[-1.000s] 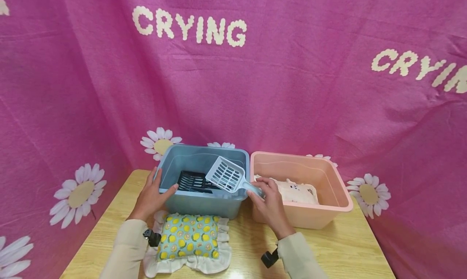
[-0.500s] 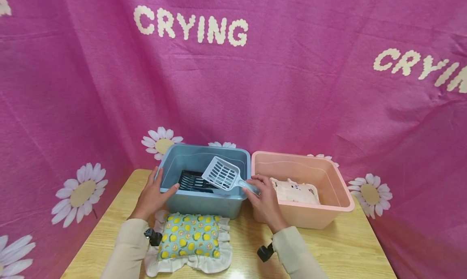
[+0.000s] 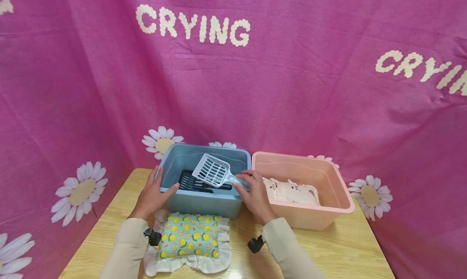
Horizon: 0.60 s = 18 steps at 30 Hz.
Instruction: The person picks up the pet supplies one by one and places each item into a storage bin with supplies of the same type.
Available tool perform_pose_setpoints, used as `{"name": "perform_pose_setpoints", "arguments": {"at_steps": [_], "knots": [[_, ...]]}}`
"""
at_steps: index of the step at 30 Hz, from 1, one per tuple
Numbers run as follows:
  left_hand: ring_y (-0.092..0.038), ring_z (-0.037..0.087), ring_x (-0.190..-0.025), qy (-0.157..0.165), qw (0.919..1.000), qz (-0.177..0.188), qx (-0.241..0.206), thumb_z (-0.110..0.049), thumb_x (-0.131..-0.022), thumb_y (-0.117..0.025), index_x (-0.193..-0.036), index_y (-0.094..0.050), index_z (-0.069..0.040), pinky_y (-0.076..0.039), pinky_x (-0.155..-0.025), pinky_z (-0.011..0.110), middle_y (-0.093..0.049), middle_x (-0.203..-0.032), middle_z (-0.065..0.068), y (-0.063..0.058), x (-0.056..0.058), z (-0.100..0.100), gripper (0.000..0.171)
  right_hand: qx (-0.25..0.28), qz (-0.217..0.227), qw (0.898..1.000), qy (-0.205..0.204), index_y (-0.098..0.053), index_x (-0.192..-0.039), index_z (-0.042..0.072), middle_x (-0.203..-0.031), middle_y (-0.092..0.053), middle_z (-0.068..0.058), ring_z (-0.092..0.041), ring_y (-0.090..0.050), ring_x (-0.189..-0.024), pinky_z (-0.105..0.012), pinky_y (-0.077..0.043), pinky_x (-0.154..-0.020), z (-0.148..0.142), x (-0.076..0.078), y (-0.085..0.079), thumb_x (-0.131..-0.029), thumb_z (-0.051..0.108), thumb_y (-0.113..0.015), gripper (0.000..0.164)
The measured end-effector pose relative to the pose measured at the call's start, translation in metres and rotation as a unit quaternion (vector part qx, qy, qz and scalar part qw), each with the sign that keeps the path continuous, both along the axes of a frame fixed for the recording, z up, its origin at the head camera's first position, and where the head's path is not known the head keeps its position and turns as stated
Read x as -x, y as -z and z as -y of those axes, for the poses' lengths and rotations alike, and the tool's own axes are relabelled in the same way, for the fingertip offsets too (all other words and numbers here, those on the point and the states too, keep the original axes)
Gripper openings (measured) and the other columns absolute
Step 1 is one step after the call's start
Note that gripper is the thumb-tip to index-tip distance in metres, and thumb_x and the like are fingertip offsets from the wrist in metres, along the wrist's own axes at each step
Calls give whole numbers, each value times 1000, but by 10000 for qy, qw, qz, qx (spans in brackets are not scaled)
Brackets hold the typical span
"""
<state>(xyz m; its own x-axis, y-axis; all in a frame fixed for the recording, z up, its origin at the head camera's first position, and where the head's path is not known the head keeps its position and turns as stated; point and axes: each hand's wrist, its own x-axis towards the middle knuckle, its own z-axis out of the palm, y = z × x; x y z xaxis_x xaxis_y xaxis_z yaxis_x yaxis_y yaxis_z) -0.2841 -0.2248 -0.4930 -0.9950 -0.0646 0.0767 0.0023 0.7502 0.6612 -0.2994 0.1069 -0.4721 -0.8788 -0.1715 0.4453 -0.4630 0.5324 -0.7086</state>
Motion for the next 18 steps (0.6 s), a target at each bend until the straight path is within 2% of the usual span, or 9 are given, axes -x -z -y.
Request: {"name": "perform_pose_setpoints", "arguments": {"at_steps": [6,14,18], "knots": [[-19,45,-141,-27,9999,38,-107,-62,-86,-58,-156,-4,-16,-32,-98,70,4,-162,6,0,1,2,99,6,264,9993,-266,-72,-111,13,-117,-55,-3,-21,-48,-112,-42,-44,-95,17,13,0,-89,26,-71,25],[-19,45,-141,32,9999,45,-87,-62,-86,-58,-156,-5,-15,-31,-100,69,4,-162,7,1,1,2,100,-326,-93,9977,-584,-72,-112,10,-114,-57,-7,-23,-49,-108,-40,-46,-88,34,25,0,-89,22,-71,26],[-19,45,-141,34,10000,19,-72,-60,-86,-60,-156,-6,-14,-31,-100,69,3,-162,8,2,2,2,99,-439,-136,9970,-616,-72,-111,9,-113,-57,-7,-23,-49,-109,-41,-45,-90,40,28,0,-88,20,-72,25]]}}
